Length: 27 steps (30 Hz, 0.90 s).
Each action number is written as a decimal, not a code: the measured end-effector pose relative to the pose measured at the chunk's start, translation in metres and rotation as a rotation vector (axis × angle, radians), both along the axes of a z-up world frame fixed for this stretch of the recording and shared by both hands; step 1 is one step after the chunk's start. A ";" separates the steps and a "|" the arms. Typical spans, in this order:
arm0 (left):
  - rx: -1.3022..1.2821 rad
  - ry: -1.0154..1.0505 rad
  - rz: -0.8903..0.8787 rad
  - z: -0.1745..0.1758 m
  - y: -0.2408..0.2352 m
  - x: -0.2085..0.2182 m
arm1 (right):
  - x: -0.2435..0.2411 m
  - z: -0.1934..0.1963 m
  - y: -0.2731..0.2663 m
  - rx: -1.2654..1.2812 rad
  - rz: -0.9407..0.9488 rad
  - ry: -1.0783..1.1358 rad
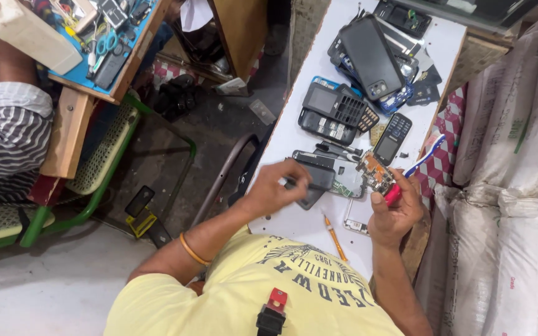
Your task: The person uses a toothbrush to scrub a small electronic circuit board held in their left hand. They repeatedly brush the surface of the board, turning it over to clean different sides.
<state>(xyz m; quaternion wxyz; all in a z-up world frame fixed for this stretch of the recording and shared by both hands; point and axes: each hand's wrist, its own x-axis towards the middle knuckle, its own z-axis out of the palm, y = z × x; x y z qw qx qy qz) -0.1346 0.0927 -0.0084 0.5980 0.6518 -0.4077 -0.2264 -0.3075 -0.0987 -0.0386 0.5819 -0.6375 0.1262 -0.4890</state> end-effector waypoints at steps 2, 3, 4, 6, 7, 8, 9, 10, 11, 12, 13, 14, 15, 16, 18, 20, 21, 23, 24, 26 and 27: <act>0.001 -0.139 0.161 0.000 0.005 0.011 | -0.001 -0.001 0.000 -0.028 -0.015 0.007; -0.037 -0.106 0.192 -0.002 0.007 0.018 | -0.003 -0.004 0.001 -0.037 -0.025 0.014; -0.073 -0.074 0.222 -0.003 0.008 0.026 | -0.004 -0.006 0.002 -0.045 -0.038 0.022; -0.027 -0.033 0.269 -0.001 0.010 0.039 | -0.004 -0.008 0.001 0.024 -0.011 0.001; -0.021 -0.044 0.254 0.001 0.010 0.042 | -0.004 -0.008 0.001 0.055 0.001 -0.015; -0.023 -0.061 0.237 0.005 0.007 0.048 | -0.001 -0.007 -0.001 0.051 0.005 -0.023; -0.025 -0.079 0.219 0.009 0.004 0.054 | 0.000 -0.006 -0.002 0.047 0.008 -0.031; -0.034 -0.221 0.216 0.013 -0.002 0.059 | 0.000 -0.004 -0.002 0.042 0.012 -0.037; -0.043 -0.362 0.210 0.015 -0.009 0.065 | 0.000 -0.004 -0.003 0.035 -0.001 -0.031; -0.050 -0.503 0.205 0.016 -0.017 0.070 | -0.001 -0.004 -0.001 0.029 -0.012 -0.024; -0.050 -0.546 0.181 0.017 -0.025 0.076 | -0.001 -0.004 0.000 0.022 -0.023 -0.017; -0.049 -0.588 0.159 0.016 -0.034 0.081 | -0.002 -0.005 0.001 0.036 -0.025 -0.017; -0.048 -0.630 0.136 0.014 -0.042 0.084 | -0.003 -0.005 0.001 0.050 -0.027 -0.017; -0.029 -0.669 0.116 0.013 -0.050 0.087 | -0.001 -0.004 0.000 0.061 -0.030 -0.022; 0.011 -0.747 0.073 0.010 -0.064 0.090 | 0.001 -0.004 -0.002 0.064 -0.024 -0.029; 0.019 -0.798 0.062 0.009 -0.074 0.088 | 0.001 -0.003 -0.001 0.075 -0.023 -0.033; 0.022 -0.824 0.056 0.009 -0.078 0.087 | 0.001 -0.003 -0.001 0.085 -0.026 -0.033; 0.031 -0.832 0.010 0.010 -0.084 0.086 | 0.001 -0.002 -0.001 0.092 -0.028 -0.034; 0.037 -0.835 -0.014 0.011 -0.086 0.085 | 0.001 -0.002 -0.001 0.091 -0.027 -0.033; -0.039 -0.743 0.067 0.011 -0.085 0.083 | 0.000 -0.003 -0.001 0.078 -0.029 -0.031; -0.076 -0.697 0.108 0.010 -0.082 0.083 | 0.000 -0.003 -0.001 0.066 -0.031 -0.031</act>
